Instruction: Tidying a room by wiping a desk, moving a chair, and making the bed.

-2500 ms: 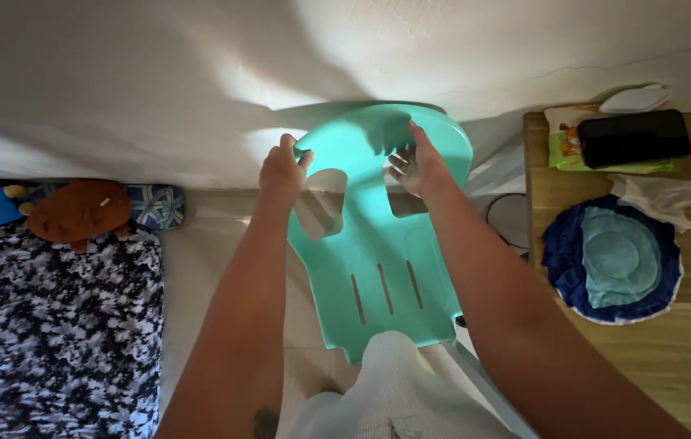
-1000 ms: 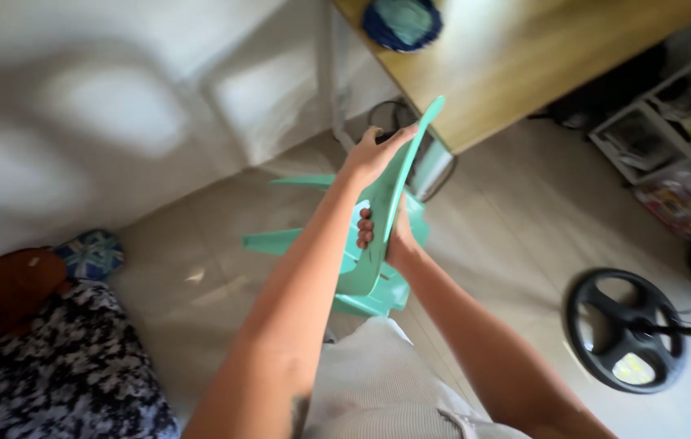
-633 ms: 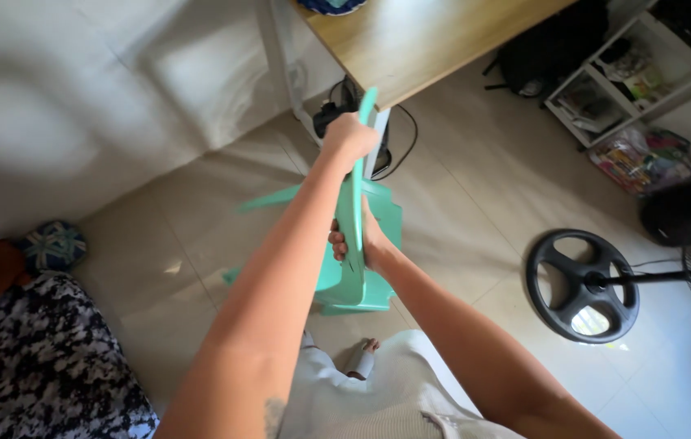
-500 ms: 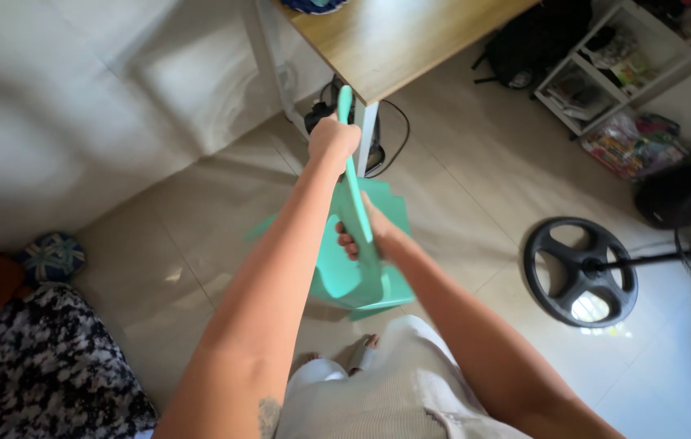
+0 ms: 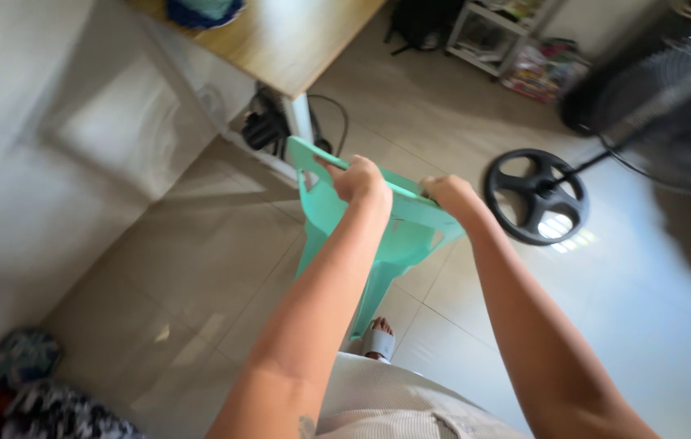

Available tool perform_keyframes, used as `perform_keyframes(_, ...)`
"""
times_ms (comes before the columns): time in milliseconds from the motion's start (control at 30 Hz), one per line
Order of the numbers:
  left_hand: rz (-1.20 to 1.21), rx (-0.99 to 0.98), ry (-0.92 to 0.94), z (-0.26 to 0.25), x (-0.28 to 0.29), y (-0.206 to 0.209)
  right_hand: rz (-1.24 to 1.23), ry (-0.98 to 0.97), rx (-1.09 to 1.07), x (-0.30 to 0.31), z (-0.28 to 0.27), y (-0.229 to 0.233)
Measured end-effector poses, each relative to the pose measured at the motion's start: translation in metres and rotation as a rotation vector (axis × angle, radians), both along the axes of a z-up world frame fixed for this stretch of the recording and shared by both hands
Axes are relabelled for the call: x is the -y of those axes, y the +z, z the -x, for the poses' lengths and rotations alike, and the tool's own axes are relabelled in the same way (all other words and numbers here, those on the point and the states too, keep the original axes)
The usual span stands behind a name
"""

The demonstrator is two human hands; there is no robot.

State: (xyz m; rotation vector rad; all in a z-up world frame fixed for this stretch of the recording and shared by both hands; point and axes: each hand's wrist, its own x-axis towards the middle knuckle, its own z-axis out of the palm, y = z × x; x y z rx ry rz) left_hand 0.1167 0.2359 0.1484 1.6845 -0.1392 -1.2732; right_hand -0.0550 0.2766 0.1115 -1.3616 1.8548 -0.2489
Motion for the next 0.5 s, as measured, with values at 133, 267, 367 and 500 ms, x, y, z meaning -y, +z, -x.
perform_keyframes(133,0.083,0.029,0.068,0.011,0.000,-0.007,0.253,-0.443,-0.060,-0.048,-0.002,-0.018)
perform_keyframes(267,0.007,-0.020,0.036,0.009,-0.010,0.012,0.181,-1.286,0.998,-0.057,-0.045,0.017)
perform_keyframes(367,0.037,-0.074,0.084,0.014,-0.010,0.003,-0.011,-1.222,1.607,-0.028,-0.046,-0.025)
perform_keyframes(500,0.094,-0.213,0.141,0.021,0.012,0.007,0.016,-1.207,1.538,0.014,-0.038,-0.011)
